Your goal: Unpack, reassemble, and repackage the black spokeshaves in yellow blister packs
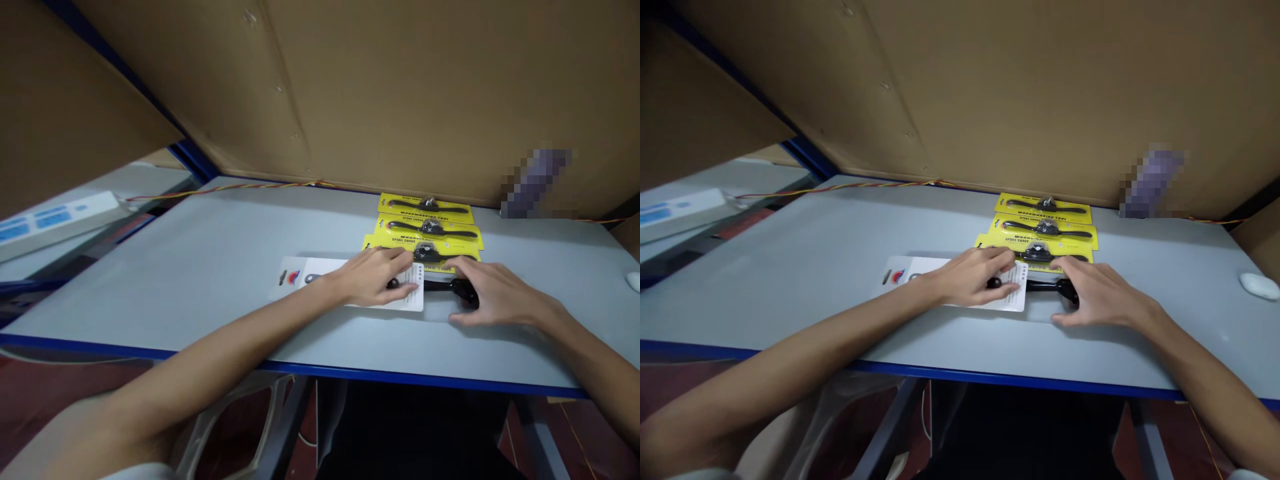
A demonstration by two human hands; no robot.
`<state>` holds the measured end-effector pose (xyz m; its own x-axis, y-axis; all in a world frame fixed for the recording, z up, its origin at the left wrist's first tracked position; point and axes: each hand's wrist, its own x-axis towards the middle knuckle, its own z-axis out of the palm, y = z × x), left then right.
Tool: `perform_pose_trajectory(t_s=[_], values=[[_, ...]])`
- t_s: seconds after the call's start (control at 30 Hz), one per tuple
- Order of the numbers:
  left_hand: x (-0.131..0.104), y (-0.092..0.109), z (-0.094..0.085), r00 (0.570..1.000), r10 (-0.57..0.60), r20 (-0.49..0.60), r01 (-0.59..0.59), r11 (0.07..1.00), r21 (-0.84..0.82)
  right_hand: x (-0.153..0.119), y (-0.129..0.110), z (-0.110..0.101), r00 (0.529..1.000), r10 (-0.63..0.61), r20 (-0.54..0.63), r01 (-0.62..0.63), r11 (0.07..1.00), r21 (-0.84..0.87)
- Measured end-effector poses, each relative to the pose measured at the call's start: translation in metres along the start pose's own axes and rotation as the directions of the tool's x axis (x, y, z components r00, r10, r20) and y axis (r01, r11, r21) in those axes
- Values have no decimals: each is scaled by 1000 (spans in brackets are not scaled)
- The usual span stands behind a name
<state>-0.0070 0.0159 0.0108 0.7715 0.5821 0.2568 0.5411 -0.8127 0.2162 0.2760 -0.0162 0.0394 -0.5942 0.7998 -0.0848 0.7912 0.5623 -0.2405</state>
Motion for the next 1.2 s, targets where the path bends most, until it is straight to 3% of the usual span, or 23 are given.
perform_pose_trajectory(t_s=[0.13,0.27,0.4,0.53,0.7,0.87,1.07,1.2], values=[[2,10,17,975,41,-217,-13,992,128,2,-20,10,993,-73,-88,69,997,-47],[10,26,29,952,117,-282,-78,987,143,7,-38,18,986,-116,-117,107,991,-84],[25,40,35,920,192,-341,-163,980,113,19,-50,19,996,-86,-33,84,994,-72],[34,41,35,958,111,-266,-122,992,-22,19,-45,5,994,-97,-41,97,995,-15],[30,36,29,988,8,-155,-22,996,-85,-19,-8,-14,998,22,53,-18,997,-77],[38,42,29,988,33,-153,-39,999,-36,-45,17,0,991,136,0,-135,986,93],[65,62,36,987,100,-124,-100,995,3,-34,15,17,984,51,-169,-8,969,246],[87,78,42,989,73,-132,-81,995,-62,-28,8,24,984,83,-157,-41,967,252]])
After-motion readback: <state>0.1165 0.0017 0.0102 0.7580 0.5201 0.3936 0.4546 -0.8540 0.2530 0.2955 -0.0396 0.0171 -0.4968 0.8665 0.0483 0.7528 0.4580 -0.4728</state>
